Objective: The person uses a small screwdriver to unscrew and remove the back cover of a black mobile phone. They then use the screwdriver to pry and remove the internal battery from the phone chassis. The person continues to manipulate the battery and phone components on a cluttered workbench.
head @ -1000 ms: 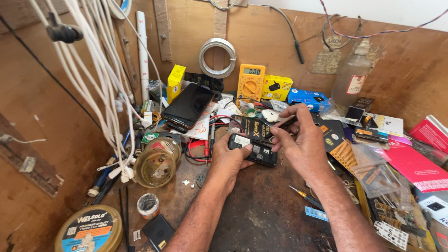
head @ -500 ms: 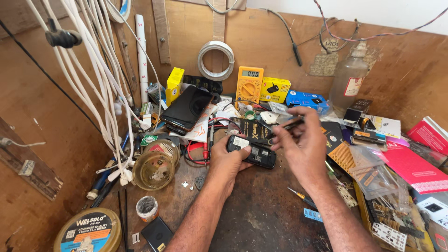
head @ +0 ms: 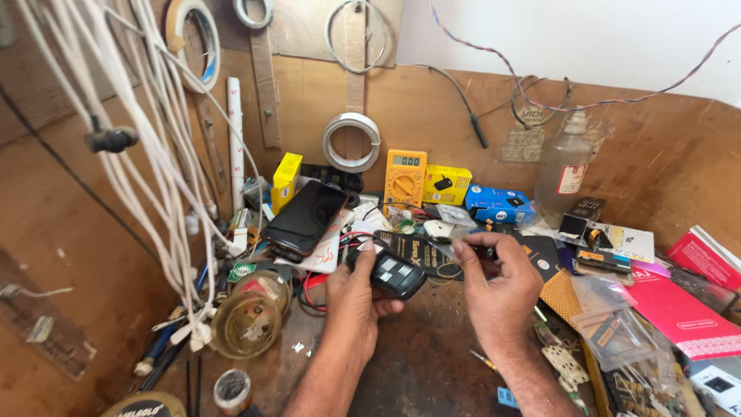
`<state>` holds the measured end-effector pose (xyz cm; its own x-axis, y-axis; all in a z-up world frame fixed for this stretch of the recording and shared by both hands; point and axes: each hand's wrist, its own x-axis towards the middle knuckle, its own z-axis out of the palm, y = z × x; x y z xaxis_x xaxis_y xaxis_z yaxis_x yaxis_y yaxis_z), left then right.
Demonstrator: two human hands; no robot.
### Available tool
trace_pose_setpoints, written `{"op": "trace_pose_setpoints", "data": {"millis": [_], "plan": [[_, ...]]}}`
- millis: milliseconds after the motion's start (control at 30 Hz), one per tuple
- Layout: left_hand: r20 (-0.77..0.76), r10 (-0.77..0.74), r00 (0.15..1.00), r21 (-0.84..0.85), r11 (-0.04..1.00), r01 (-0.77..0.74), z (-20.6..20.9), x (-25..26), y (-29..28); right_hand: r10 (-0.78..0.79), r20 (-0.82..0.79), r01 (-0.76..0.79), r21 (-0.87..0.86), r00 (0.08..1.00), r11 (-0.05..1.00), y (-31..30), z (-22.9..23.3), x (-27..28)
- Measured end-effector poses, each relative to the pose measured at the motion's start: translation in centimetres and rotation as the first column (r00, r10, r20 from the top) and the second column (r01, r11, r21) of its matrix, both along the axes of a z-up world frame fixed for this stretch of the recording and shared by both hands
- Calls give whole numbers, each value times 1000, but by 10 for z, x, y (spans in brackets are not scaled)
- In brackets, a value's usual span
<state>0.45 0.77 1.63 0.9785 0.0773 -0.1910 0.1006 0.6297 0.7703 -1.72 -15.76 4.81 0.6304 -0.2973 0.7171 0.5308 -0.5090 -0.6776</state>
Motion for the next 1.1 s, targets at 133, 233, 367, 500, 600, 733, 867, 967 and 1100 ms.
{"op": "trace_pose_setpoints", "data": {"millis": [133, 233, 367, 500, 600, 733, 867, 967, 1100], "plan": [[29, 15, 999, 223, 975, -21, 6, 25, -5, -18, 34, 20, -72, 999, 997, -3, 2, 2], [245, 75, 967, 656, 721, -222, 16, 60, -2, 9, 104, 10, -179, 995, 984, -1, -2, 6], [85, 137, 987, 902, 410, -135, 31, 94, -3, -2, 58, 15, -225, 998, 974, 2, -10, 16], [247, 130, 960, 924, 266, -274, 26, 117, -5, 64, -23, -68, -269, 998, 961, -1, -19, 31], [274, 160, 948, 927, 218, -305, 16, 133, -5, 178, -40, -180, -347, 983, 920, 0, -29, 42], [355, 114, 928, 901, 222, -372, 2, 138, -4, 237, -132, -271, -397, 962, 877, 1, -41, 47], [484, 104, 869, 856, 151, -495, 0, 127, -16, 240, -194, -302, -421, 951, 855, -4, -37, 44], [735, 72, 675, 677, -24, -735, 0, 112, -28, 158, -161, -216, -459, 974, 862, -9, -30, 43], [587, -19, 810, 798, 185, -574, 2, 94, -64, -52, -8, 48, -251, 999, 967, -32, -14, 45]]}}
